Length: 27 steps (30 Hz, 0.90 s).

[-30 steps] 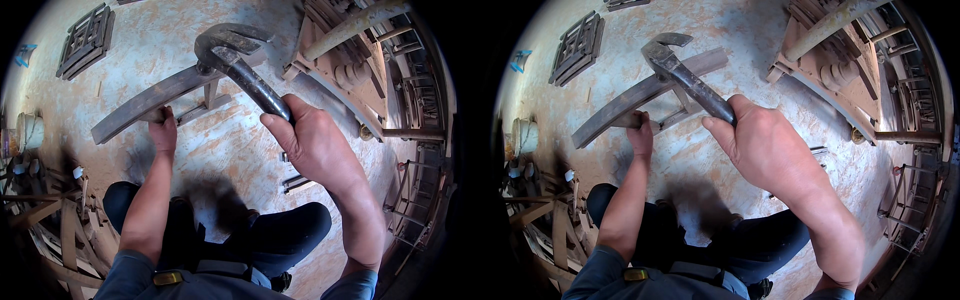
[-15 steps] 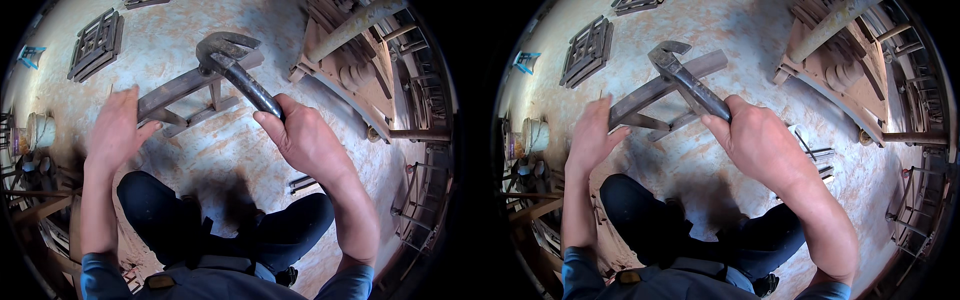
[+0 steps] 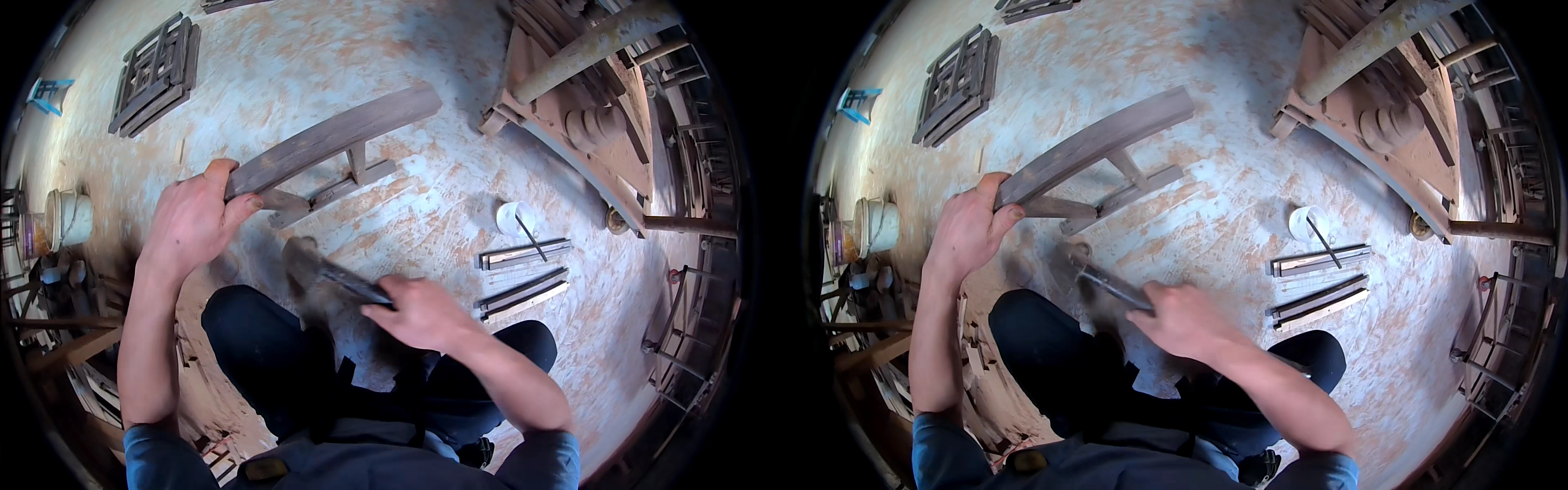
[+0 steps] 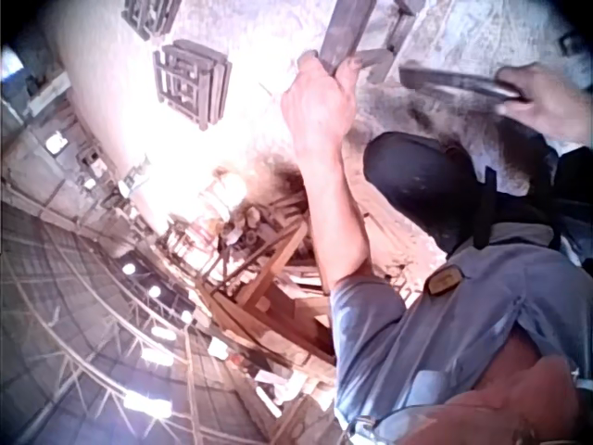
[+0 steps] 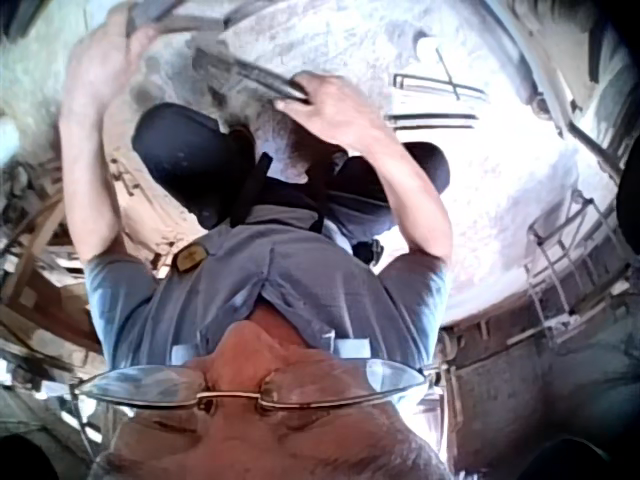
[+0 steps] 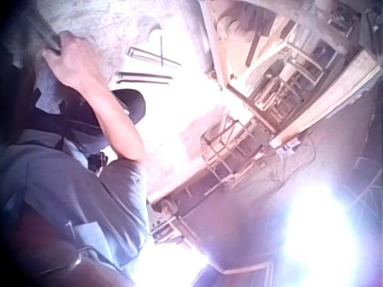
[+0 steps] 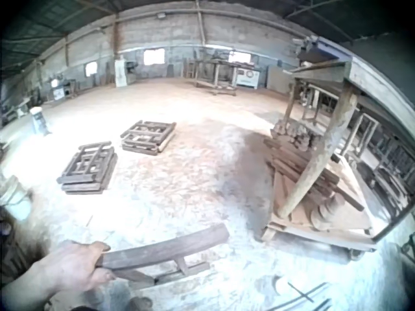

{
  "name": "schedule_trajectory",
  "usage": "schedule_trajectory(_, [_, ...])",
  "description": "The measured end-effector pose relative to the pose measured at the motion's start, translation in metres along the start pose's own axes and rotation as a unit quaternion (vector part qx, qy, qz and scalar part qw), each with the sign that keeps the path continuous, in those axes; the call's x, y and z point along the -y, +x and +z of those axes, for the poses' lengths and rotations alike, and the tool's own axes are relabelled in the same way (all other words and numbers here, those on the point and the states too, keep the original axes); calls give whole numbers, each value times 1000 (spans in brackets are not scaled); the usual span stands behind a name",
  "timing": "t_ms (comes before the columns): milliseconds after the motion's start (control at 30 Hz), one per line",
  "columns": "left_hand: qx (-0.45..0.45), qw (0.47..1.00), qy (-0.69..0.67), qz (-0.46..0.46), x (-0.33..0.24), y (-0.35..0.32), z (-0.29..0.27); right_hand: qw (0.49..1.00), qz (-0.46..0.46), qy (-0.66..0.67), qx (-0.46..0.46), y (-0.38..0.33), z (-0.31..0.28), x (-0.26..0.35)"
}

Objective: The person assembles a wooden frame by hammering nails into joints, measures the frame with a tape measure, and applies glue to wooden slats. The person then places the assembled frame on the floor and prepares additional slats for attachment.

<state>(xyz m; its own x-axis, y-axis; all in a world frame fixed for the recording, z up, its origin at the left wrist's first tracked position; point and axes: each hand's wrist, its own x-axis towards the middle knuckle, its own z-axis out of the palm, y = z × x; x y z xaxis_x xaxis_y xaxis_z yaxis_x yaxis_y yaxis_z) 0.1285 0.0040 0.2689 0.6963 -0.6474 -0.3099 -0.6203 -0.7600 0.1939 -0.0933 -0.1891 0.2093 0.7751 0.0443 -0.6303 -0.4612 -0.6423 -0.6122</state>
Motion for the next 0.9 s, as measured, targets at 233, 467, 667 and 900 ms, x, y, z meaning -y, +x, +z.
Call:
schedule_trajectory(233, [-51,998,21,27,7,3,12,999,5,-52,-16,136,118,-7])
schedule_trajectory(467, [-61,997,40,41,10,1,18,988,60,44,-134,220,162,-6])
schedule_trajectory(667, [-69,996,37,34,15,0,20,991,78,25,-105,208,154,-8])
schedule_trajectory(900, [-82,995,30,41,12,-1,23,989,83,33,-115,204,161,-14])
